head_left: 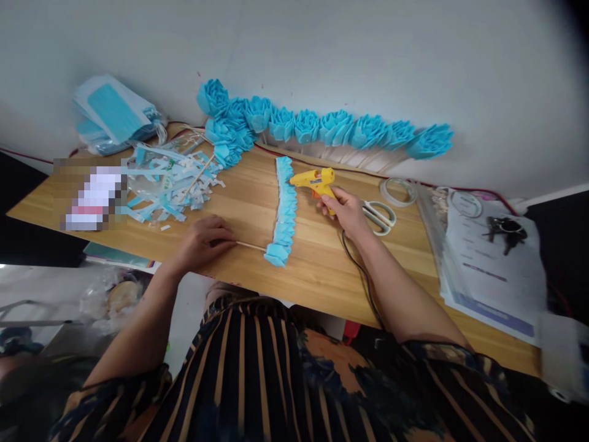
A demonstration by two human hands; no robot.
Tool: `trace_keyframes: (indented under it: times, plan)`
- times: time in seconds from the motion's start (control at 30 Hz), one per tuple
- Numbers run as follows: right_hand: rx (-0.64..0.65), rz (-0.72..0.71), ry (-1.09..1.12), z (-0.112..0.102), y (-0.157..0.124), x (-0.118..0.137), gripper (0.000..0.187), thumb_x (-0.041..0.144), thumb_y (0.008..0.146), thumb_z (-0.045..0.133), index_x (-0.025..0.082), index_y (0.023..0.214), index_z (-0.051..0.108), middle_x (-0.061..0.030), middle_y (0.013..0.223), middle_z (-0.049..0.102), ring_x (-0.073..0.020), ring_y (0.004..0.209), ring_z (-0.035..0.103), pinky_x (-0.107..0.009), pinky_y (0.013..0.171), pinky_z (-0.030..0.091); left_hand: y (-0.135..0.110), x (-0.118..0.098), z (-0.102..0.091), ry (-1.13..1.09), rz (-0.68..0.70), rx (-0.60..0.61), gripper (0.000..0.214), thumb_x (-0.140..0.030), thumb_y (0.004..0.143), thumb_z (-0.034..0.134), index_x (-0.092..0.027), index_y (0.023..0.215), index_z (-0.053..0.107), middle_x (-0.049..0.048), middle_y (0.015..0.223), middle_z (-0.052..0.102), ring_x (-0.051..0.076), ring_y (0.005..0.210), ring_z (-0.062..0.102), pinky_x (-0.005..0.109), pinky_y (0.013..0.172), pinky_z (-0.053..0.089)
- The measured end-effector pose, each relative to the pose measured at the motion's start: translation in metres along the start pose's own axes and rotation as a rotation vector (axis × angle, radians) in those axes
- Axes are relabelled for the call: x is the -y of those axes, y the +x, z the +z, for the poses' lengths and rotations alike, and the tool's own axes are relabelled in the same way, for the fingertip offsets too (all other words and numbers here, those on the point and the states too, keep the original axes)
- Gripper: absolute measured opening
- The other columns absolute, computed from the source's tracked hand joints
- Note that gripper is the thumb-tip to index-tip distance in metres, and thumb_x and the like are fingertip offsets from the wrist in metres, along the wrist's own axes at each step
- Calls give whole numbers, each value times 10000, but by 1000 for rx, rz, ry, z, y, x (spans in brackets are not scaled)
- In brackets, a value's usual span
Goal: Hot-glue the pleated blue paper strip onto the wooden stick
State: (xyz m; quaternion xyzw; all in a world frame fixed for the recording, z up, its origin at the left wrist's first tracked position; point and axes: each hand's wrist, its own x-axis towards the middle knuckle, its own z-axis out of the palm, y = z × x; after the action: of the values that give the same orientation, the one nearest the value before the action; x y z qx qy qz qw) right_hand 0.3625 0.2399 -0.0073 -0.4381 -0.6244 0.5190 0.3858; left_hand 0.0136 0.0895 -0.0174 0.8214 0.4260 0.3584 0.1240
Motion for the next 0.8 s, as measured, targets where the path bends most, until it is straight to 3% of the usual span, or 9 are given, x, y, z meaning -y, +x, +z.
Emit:
trace_keyframes:
  times: [0.23,0.4,0.53,0.8]
  plan:
    - [38,-17,-143,1,1,-1,290,497,889,699,212,910,751,-14,748,697,-105,592,540,-214,487,349,2,-1,0,-7,-9,4,158,-257,978,690,-177,862,762,52,858,687,162,791,621,289,728,454]
    - [-31,77,123,1,4,6,415,573,721,837,193,796,687,-16,717,673,-83,536,493,-208,443,305,1,0,1,-13,-26,8,195,-285,994,665,-180,862,762,62,867,691,172,803,629,300,733,459]
    - [-86,115,320,-6,11,10,438,550,666,880,189,778,659,-11,713,657,-81,540,509,-208,453,358,1,0,0,-6,-14,13,198,-276,994,660,-174,855,758,65,865,687,173,796,629,300,720,458]
    - [-38,38,260,5,27,20,418,569,682,851,202,792,684,-4,726,678,-88,562,538,-219,505,438,3,-3,0,-5,5,7,186,-250,994,659,-169,855,754,59,850,670,173,799,621,293,716,468]
